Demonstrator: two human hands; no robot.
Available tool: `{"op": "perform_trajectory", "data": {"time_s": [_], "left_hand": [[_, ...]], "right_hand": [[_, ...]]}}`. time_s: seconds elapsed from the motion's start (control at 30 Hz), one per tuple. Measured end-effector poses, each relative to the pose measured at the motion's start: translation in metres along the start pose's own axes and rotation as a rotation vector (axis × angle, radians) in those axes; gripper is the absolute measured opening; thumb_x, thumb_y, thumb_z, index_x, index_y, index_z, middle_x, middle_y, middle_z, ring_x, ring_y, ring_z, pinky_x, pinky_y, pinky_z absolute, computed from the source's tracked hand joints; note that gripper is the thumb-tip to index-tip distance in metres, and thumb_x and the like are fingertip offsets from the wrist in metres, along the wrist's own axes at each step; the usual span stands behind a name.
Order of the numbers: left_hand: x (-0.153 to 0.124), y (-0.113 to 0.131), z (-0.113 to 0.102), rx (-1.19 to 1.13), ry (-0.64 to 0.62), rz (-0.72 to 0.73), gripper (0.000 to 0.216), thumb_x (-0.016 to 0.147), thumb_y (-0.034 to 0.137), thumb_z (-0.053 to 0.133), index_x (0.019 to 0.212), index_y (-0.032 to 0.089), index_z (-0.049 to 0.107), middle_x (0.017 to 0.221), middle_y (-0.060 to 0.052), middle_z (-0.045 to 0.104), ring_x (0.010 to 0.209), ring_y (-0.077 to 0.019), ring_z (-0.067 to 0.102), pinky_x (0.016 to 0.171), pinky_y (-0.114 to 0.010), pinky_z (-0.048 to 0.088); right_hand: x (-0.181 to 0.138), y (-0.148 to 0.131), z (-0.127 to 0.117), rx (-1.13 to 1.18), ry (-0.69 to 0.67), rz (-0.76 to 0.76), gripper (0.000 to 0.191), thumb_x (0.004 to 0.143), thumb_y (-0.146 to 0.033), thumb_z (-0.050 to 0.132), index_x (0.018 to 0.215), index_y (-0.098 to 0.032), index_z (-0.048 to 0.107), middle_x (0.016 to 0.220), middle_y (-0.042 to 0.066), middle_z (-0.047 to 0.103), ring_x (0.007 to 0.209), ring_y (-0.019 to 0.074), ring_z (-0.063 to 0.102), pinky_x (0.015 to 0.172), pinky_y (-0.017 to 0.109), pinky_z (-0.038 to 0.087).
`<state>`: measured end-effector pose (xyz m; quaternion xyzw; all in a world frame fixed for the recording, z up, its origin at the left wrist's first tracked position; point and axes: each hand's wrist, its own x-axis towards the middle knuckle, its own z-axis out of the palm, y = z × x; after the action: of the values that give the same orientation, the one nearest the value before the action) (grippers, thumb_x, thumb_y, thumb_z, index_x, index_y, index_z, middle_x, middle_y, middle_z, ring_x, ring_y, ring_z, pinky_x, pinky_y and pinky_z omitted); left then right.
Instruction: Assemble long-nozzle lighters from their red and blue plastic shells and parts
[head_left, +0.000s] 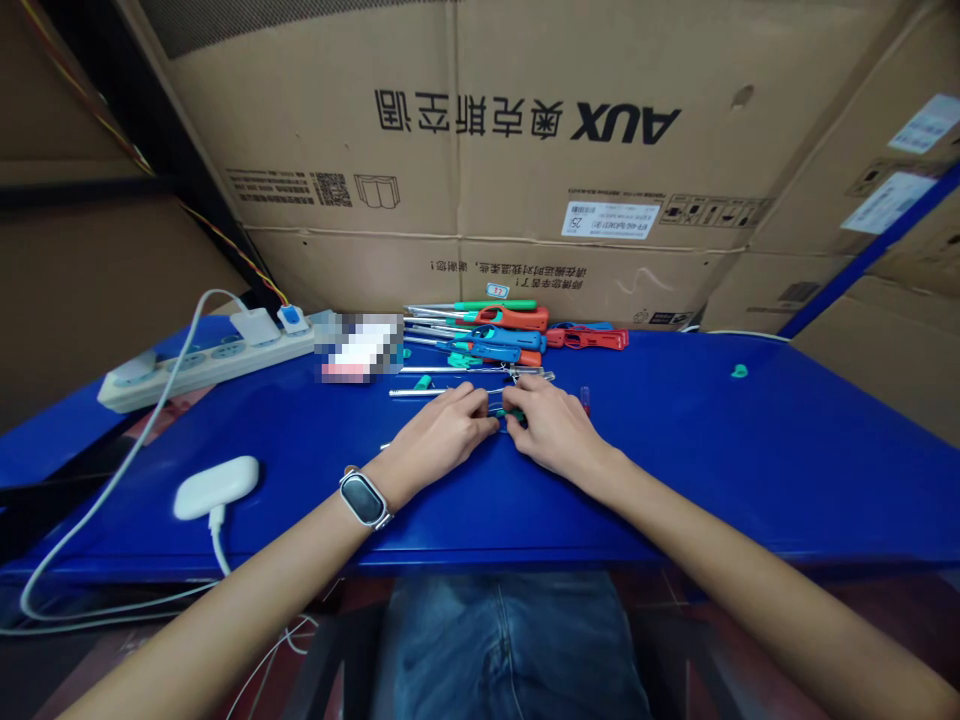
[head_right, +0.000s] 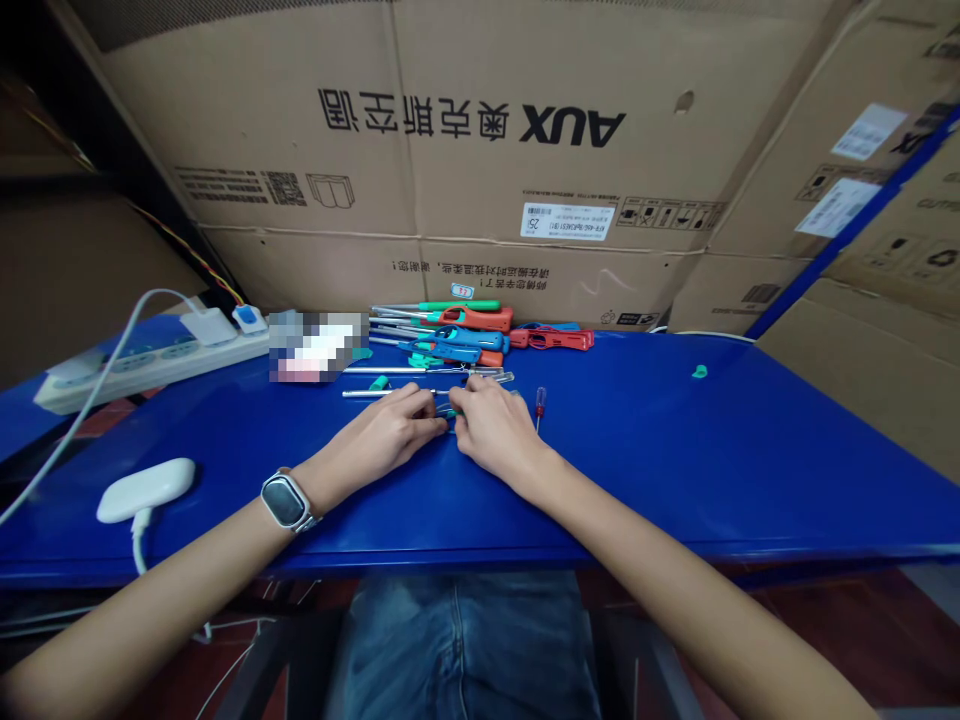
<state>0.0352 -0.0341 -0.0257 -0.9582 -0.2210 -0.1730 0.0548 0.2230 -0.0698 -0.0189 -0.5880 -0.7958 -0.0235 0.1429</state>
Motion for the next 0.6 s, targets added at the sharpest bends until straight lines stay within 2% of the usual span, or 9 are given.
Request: {"op": "perform_trajectory", "data": {"time_s": [0.13,0.27,0.37,0.6], "left_hand": [[-0.0001,-0.0001,0.0018,0.023,0.023,0.006,0.03,0.102,0.024,0.045,0.095,0.016,0.074,0.089,-0.008,0.058,0.083,-0.0198,0.047,0.071,-0.031,0.041],[0.0004,0.0004,0.0019,0.055,-0.016,0.013,0.028,0.101,0.025,0.045,0.093,0.016,0.071,0.093,-0.007,0.058,0.087,-0.0204,0.049,0.078,-0.034,0.044],[0.0016,0.001,0.0027,0.072,-0.038,0.025,0.028,0.102,0.025,0.044,0.092,0.016,0.068,0.096,-0.007,0.058,0.09,-0.0205,0.051,0.084,-0.036,0.045],[0.0028,-0.0008,0.0078,0.059,-0.036,0.018,0.027,0.102,0.024,0.042,0.091,0.015,0.065,0.096,-0.007,0.058,0.089,-0.0211,0.052,0.084,-0.037,0.046]], "right_hand": [[-0.0004,0.0005,-0.002,-0.056,-0.009,-0.047,0.013,0.09,-0.019,0.051,0.092,-0.021,0.064,0.1,0.007,0.063,0.088,0.0208,0.059,0.057,0.028,0.031],[0.0,0.005,-0.0025,-0.036,0.0,-0.085,0.012,0.09,-0.021,0.052,0.088,-0.021,0.063,0.095,0.006,0.063,0.088,0.0199,0.06,0.06,0.028,0.033],[-0.0003,0.0068,-0.0019,-0.006,-0.001,-0.067,0.011,0.09,-0.021,0.053,0.088,-0.021,0.063,0.095,0.005,0.064,0.089,0.0196,0.061,0.061,0.028,0.034],[-0.0042,0.0046,-0.0007,0.057,0.043,-0.043,0.015,0.089,-0.019,0.053,0.099,-0.022,0.062,0.103,0.004,0.065,0.098,0.02,0.059,0.067,0.028,0.037]]}}
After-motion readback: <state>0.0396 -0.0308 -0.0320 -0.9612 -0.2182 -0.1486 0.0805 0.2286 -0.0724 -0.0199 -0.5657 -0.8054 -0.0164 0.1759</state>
